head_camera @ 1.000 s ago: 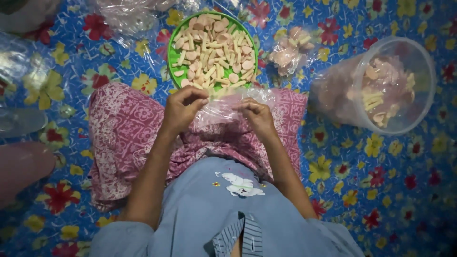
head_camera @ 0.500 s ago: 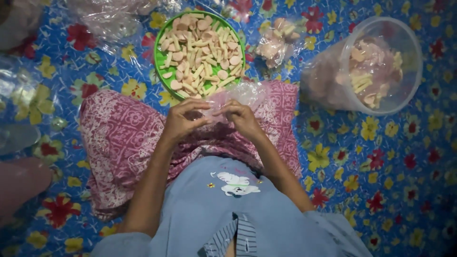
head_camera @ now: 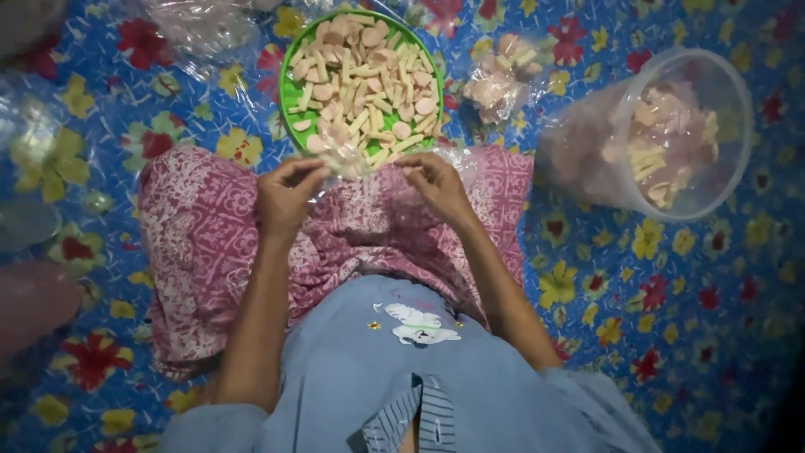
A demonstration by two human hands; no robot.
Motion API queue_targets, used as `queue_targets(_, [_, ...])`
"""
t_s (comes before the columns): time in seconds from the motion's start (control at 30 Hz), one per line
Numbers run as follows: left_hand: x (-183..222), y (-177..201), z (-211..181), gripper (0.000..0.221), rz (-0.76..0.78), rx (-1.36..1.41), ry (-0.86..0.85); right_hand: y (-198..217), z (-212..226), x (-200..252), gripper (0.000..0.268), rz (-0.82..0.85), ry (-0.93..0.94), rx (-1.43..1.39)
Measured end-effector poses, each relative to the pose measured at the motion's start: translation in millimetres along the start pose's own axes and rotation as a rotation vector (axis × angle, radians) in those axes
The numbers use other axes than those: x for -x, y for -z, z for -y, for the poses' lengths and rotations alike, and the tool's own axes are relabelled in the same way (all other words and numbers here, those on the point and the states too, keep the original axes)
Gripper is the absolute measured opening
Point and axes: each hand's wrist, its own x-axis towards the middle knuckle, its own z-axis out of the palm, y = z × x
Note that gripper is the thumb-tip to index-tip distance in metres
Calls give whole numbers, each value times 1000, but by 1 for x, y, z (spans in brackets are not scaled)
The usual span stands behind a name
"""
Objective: The person places sliced pieces of meat into small plastic bags by hand and then sets the bags aside.
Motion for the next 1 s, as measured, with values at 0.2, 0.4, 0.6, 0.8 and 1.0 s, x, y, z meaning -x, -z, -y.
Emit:
queue_targets(0.2, [-15,5,33,18,-155,-11,24,-2,-25,-61,14,-14,136,511])
queue_targets(0.4, [-27,4,39,16,-138,-49,36,-30,-34,-99,20,77,308,670])
queue_targets(0.6, [-33,5,40,15,-160,-122,4,-54,-94,-133,28,88,476,920])
queue_targets(0.8, [-37,3,45,15,-157,-190,-12,-57,-93,-145,22,120,496,912])
queue_targets(1.0, [-38,4,46,13,-119,-130,-97,-44,-83,-131,20,0,491,795])
